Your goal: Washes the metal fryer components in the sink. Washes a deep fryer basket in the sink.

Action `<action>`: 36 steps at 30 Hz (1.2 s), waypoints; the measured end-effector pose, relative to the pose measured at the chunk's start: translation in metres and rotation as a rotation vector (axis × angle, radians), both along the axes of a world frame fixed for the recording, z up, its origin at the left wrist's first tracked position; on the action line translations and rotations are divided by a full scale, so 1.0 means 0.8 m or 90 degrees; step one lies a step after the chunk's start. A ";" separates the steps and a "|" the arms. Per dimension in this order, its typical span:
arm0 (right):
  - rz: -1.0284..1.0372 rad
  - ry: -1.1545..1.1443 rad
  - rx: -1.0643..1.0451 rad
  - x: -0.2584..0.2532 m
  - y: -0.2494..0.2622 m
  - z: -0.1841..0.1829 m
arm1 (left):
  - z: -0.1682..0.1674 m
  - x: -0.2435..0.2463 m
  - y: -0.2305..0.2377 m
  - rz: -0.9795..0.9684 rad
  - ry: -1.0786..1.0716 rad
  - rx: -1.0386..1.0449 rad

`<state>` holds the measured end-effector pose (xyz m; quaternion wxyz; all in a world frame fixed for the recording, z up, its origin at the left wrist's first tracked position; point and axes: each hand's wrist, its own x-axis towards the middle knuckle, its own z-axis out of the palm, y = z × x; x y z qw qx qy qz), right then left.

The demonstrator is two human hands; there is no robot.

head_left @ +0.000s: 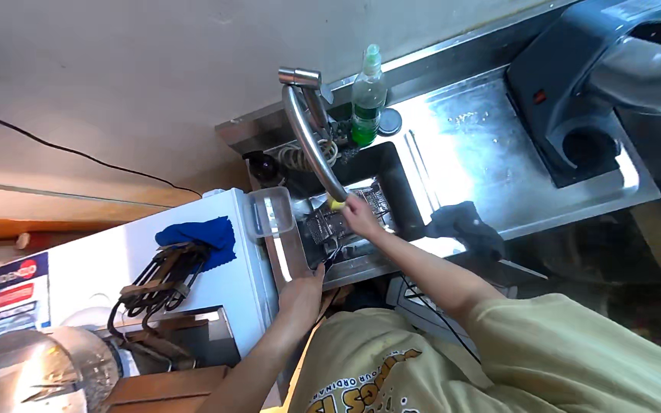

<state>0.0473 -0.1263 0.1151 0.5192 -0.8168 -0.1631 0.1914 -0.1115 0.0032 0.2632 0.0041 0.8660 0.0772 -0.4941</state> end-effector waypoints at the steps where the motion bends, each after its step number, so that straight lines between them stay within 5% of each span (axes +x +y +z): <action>1: 0.067 -0.072 0.003 -0.003 -0.002 -0.001 | -0.002 0.000 0.001 -0.001 -0.003 -0.001; 3: 0.096 -0.158 -0.046 0.005 -0.015 -0.014 | -0.005 0.002 0.005 -0.006 -0.016 -0.018; 8: -0.091 -0.080 -0.026 0.031 -0.039 -0.027 | -0.011 0.022 0.008 -0.021 -0.059 -0.093; 14: 0.083 -0.124 -0.194 -0.006 -0.026 0.040 | -0.009 0.023 0.035 0.046 0.029 -0.184; 18: -0.035 0.041 0.042 0.015 0.044 0.078 | 0.026 0.081 0.098 0.207 -0.292 -0.141; 22: -0.141 0.358 0.303 0.063 0.145 0.095 | 0.012 0.169 0.158 0.205 -0.568 -0.050; 28: -0.184 0.446 0.327 0.085 0.196 0.131 | -0.037 0.199 0.171 0.187 -0.552 -0.009; 36: -0.144 0.464 0.278 0.093 0.192 0.123 | -0.034 0.198 0.172 0.195 -0.548 0.004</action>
